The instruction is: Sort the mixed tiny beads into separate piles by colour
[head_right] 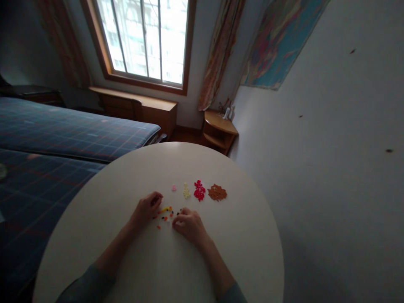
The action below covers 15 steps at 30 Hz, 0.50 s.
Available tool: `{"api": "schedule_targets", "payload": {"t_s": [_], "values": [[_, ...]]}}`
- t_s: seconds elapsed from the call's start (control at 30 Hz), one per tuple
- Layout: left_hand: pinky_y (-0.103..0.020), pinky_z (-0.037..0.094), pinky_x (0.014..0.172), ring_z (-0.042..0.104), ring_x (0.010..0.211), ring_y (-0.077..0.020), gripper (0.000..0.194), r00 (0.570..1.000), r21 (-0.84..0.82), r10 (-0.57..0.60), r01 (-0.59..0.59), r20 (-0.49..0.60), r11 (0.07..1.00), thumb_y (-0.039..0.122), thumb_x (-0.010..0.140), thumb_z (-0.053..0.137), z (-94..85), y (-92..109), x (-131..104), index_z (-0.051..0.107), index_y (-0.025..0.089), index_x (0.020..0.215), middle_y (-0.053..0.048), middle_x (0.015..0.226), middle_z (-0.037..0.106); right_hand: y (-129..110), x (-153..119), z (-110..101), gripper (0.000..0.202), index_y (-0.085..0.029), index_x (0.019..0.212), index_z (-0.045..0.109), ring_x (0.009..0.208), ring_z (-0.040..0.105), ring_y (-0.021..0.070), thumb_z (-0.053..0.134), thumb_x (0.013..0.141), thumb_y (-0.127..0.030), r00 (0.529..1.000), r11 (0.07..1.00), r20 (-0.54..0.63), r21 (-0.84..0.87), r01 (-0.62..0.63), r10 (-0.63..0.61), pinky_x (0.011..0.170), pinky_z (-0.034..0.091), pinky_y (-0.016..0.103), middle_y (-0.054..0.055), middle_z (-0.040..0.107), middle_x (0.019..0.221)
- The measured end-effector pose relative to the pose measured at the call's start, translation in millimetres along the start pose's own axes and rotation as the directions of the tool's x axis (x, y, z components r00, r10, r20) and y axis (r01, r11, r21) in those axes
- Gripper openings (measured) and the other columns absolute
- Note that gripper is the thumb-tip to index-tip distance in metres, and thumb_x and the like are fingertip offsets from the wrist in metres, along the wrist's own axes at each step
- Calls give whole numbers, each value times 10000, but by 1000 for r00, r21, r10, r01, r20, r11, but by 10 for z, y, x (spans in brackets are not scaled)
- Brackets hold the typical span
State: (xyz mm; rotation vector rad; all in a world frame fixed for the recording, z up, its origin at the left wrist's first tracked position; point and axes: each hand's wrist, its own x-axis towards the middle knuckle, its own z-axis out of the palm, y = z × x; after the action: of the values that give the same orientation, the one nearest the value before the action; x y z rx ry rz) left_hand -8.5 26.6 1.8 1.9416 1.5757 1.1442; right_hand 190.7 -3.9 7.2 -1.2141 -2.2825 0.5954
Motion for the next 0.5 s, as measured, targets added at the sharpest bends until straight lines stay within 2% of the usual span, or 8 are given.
{"api": "schedule_targets", "payload": {"t_s": [0.5], "values": [[-183,404,530,515,526,-94,115,1000,11,21,-21,-8,1000,192,759,430,35,-62,-7,544,177,760,25,602,559,-34,22,-24,105,-213,708,657,620,525,80,622,664,-125,999,999,5,16,-41,41,598,403,171,-18,540,714]]}}
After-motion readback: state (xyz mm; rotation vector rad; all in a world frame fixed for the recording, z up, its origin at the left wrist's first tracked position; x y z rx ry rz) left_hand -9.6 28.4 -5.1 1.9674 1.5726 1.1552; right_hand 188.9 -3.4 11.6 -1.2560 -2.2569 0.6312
